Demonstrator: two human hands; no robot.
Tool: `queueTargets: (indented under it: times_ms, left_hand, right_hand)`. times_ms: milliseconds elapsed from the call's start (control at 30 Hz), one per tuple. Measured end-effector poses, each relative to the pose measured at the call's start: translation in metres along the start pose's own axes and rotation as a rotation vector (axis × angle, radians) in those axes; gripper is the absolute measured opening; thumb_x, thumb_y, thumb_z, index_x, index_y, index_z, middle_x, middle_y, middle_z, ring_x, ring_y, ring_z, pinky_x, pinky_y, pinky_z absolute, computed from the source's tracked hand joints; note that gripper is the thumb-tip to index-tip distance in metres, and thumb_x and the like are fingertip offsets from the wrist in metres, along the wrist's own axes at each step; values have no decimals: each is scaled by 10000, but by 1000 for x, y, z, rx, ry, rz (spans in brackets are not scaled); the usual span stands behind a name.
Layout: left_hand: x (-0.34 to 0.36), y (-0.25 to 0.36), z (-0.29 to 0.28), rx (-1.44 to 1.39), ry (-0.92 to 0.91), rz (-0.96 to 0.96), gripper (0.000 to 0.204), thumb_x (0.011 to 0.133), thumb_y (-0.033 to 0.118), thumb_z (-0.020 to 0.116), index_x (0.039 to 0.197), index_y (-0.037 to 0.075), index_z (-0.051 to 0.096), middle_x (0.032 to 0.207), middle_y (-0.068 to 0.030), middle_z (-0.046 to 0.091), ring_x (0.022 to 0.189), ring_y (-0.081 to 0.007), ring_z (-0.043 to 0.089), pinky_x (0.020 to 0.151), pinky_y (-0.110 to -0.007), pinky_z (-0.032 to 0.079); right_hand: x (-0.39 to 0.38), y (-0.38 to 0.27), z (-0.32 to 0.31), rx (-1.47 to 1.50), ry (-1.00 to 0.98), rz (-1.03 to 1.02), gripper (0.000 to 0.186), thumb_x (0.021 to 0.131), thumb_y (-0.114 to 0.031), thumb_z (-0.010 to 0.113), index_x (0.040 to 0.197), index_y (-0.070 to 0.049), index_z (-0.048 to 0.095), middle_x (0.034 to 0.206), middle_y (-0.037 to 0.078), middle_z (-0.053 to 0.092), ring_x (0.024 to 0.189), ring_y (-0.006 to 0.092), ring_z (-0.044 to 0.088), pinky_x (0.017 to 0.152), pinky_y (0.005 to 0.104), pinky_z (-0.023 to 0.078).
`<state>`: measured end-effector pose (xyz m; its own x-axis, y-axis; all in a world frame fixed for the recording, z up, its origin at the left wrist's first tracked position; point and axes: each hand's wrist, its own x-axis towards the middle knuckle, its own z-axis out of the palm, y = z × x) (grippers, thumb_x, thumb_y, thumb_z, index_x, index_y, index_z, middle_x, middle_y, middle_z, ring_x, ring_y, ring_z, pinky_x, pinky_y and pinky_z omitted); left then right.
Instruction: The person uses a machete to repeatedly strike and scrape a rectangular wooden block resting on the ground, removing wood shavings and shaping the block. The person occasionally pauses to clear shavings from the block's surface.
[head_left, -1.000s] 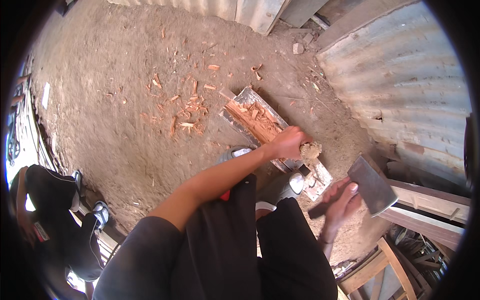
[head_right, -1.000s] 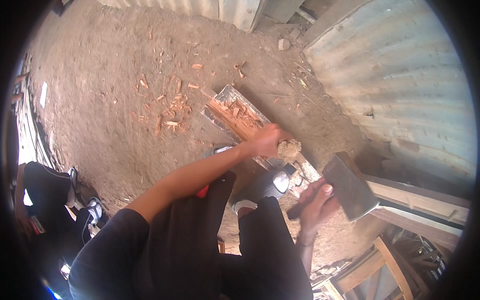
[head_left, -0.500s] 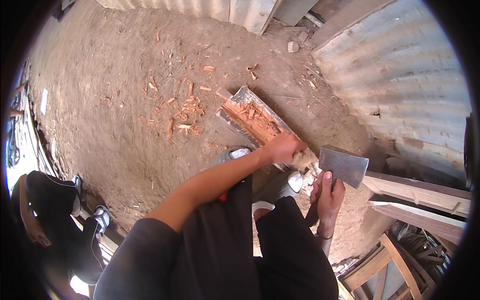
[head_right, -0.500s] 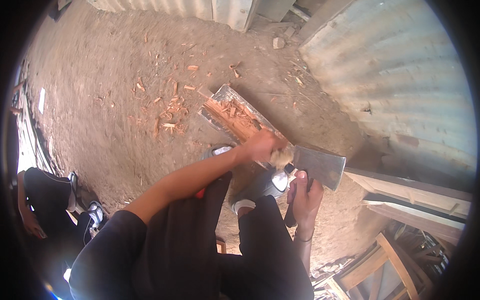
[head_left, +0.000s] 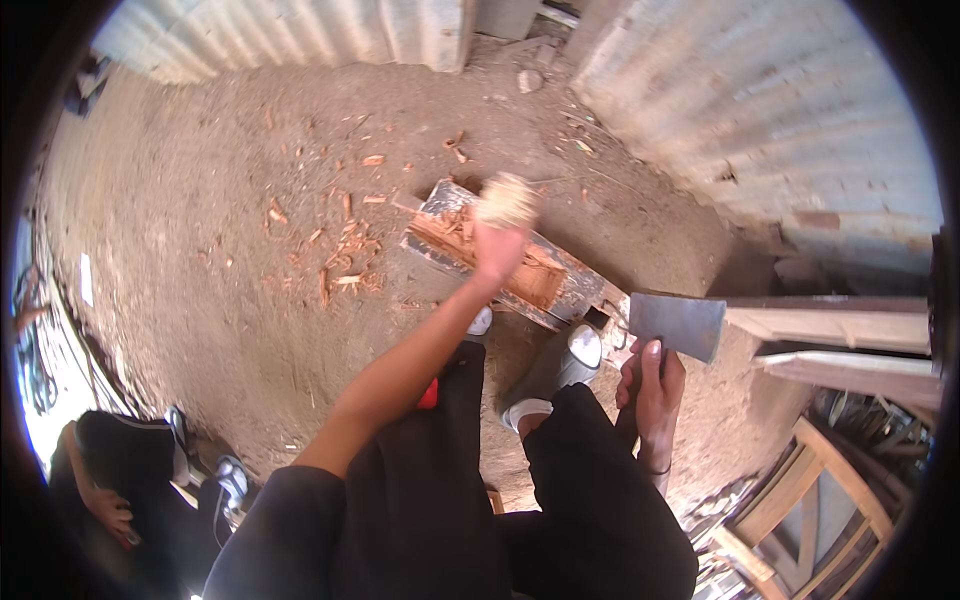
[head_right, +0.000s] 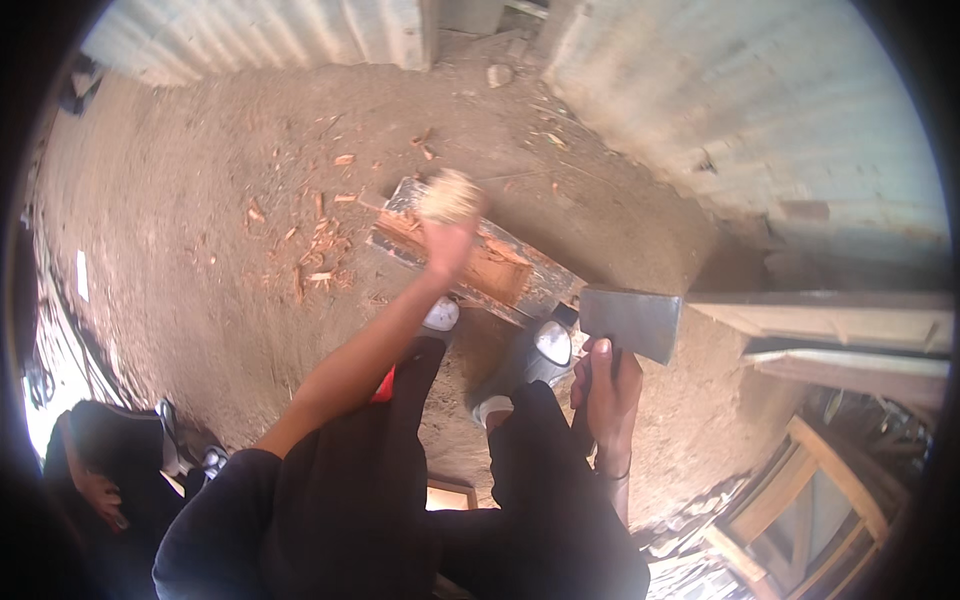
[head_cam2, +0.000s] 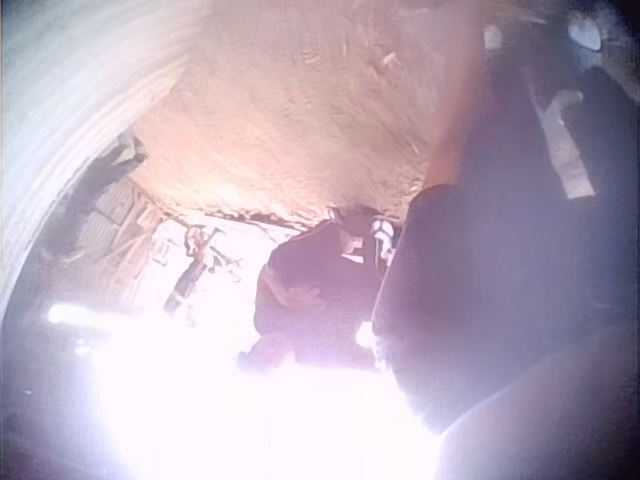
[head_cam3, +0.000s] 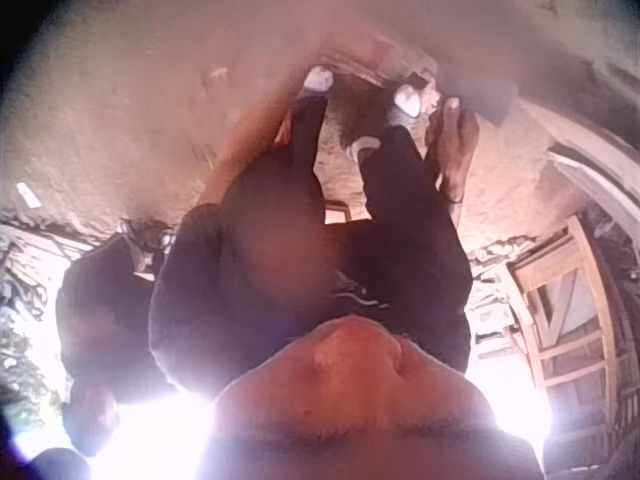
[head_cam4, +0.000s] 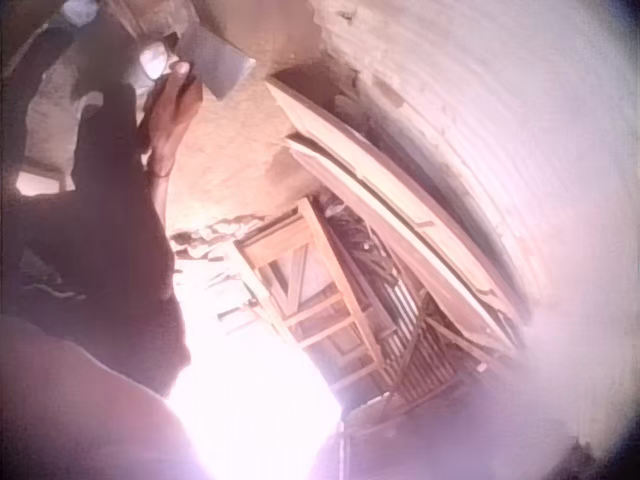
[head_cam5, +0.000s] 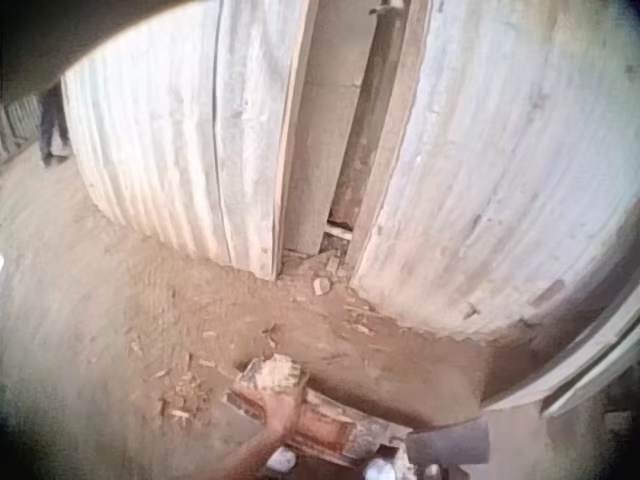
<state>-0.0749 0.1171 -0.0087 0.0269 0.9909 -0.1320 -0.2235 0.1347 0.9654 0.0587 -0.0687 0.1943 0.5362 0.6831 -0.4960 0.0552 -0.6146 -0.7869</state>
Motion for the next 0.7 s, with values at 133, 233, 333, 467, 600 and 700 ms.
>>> queueTargets:
  times_ms: [133,233,333,467,600,700]
  left_hand:
    - [23,26,-16,-308,249,-276,181,928,42,740,900,93,569,703,28,524,552,-77,376,505,-278,280]
    - [19,22,-16,-246,241,-161,202,925,4,706,859,97,539,695,34,487,562,-85,376,516,-287,280]
    - [9,27,-5,-168,238,-158,146,907,8,693,891,81,568,761,17,517,648,-102,430,584,-298,331]
    - [15,6,-9,-218,138,-333,52,897,39,663,945,29,646,994,-46,594,899,-169,549,775,-331,452]
    - [16,-5,1,-178,133,-256,141,895,-15,643,812,66,563,788,-3,535,683,-123,463,594,-311,361]
    - [20,-16,-1,-232,109,-229,203,880,-47,633,769,82,522,715,10,500,618,-109,424,546,-301,323]
  right_hand:
    - [-2,10,-14,51,-12,-7,486,1106,-415,451,1016,47,574,639,39,487,468,112,474,431,273,395]
    - [-4,9,-16,76,-5,17,504,1104,-429,456,1002,48,581,630,34,489,471,109,481,434,270,394]
    - [-3,14,-20,88,-30,23,524,1101,-444,460,985,50,592,626,31,500,472,110,490,435,271,395]
    - [-2,21,-25,67,-76,10,538,1099,-490,437,1048,31,564,654,39,504,465,103,477,415,261,391]
    - [-1,23,-28,66,-100,21,539,1099,-484,441,1048,39,563,656,37,503,474,102,475,424,263,389]
    - [-1,24,-26,80,-106,46,534,1097,-479,449,1044,41,562,661,36,504,482,103,478,432,263,389]
